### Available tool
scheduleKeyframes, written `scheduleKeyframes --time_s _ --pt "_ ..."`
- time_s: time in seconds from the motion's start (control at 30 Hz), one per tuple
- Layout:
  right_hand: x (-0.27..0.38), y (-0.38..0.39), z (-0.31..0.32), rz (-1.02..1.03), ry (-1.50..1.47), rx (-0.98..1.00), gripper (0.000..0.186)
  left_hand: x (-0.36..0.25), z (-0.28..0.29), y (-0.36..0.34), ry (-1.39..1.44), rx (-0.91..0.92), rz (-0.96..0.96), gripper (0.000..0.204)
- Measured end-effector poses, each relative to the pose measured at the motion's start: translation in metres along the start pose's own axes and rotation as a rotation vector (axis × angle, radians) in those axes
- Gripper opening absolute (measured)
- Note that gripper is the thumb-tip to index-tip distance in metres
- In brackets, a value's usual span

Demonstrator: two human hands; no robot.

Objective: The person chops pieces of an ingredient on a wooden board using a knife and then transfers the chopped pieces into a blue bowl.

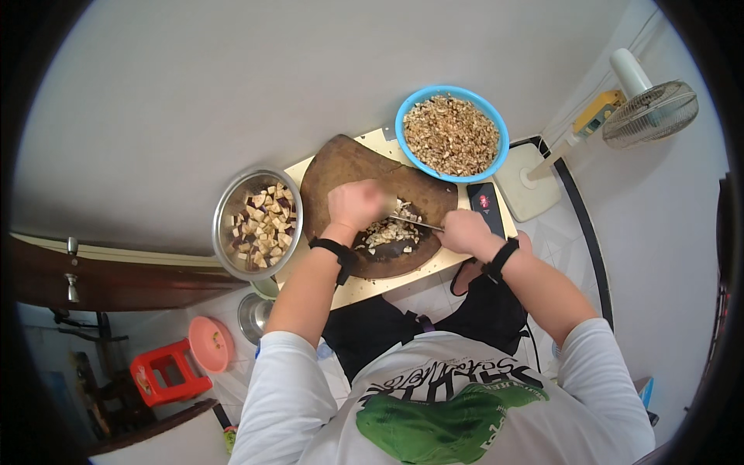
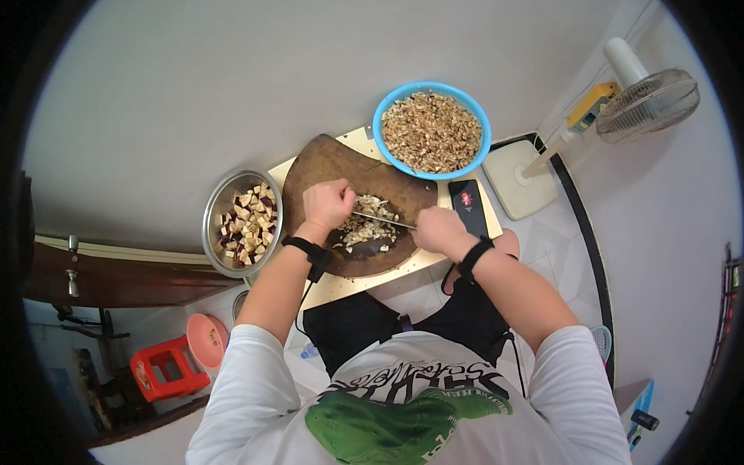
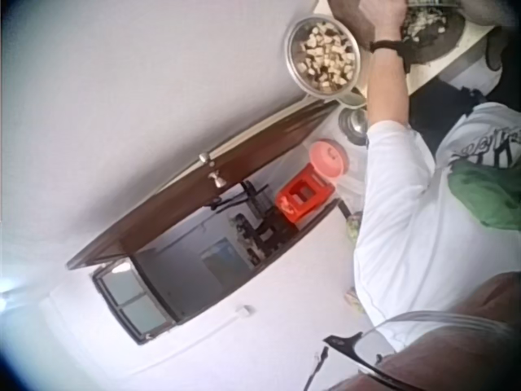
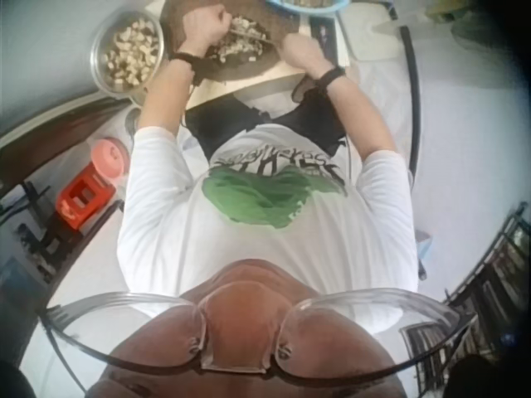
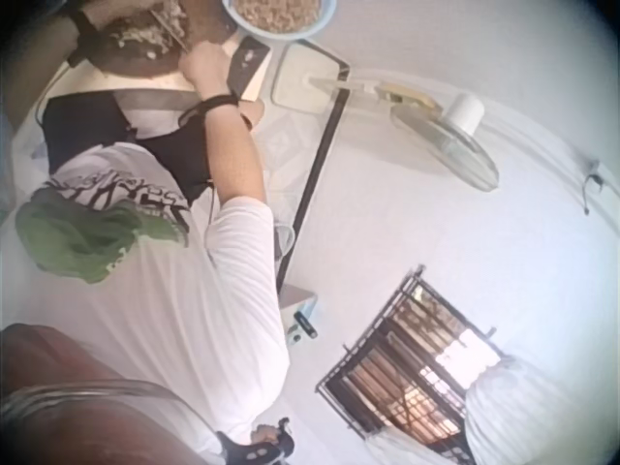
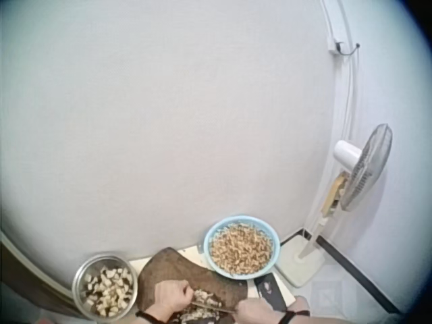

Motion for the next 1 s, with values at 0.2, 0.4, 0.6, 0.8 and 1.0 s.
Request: scheduleKeyframes --time_s 0.2,0.4,0.6,0.8,1.0 --pt "-0.022 -0.004 -0.017 0.059 -0.103 -0.004 0.04 -0.024 0.021 0.004 -0.124 -0.019 -0.119 0.023" --pt "-0.035 -0.004 -0.028 0.003 -0.31 -0.069 0.039 -0.049 0.029 -0.033 -0.185 -0.011 -0.25 0.024" --pt "-0.02 -0.002 -0.014 -0.053 -0.293 -0.073 0.038 -0.026 0.008 -0.056 -0.135 0.053 -0.218 0.022" --pt "0.008 -0.007 0.013 -0.078 -0.095 -0.039 0.027 0.01 -0.014 -0.058 -0.011 0.115 -0.152 0.027" --pt "0.018 -0.008 0.05 -0.004 0.015 -0.066 0.029 0.03 -0.012 -0.06 0.021 0.093 -0.053 0.028"
Point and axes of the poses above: each hand's wrist, its own y-axis away from the middle knuckle, its own z-axis out of the back of the hand, x = y × z, the point moved 2 cm from there along -y, towards the middle knuckle, and after that the axes turned 9 degrees about x, right-handed, at the moved point
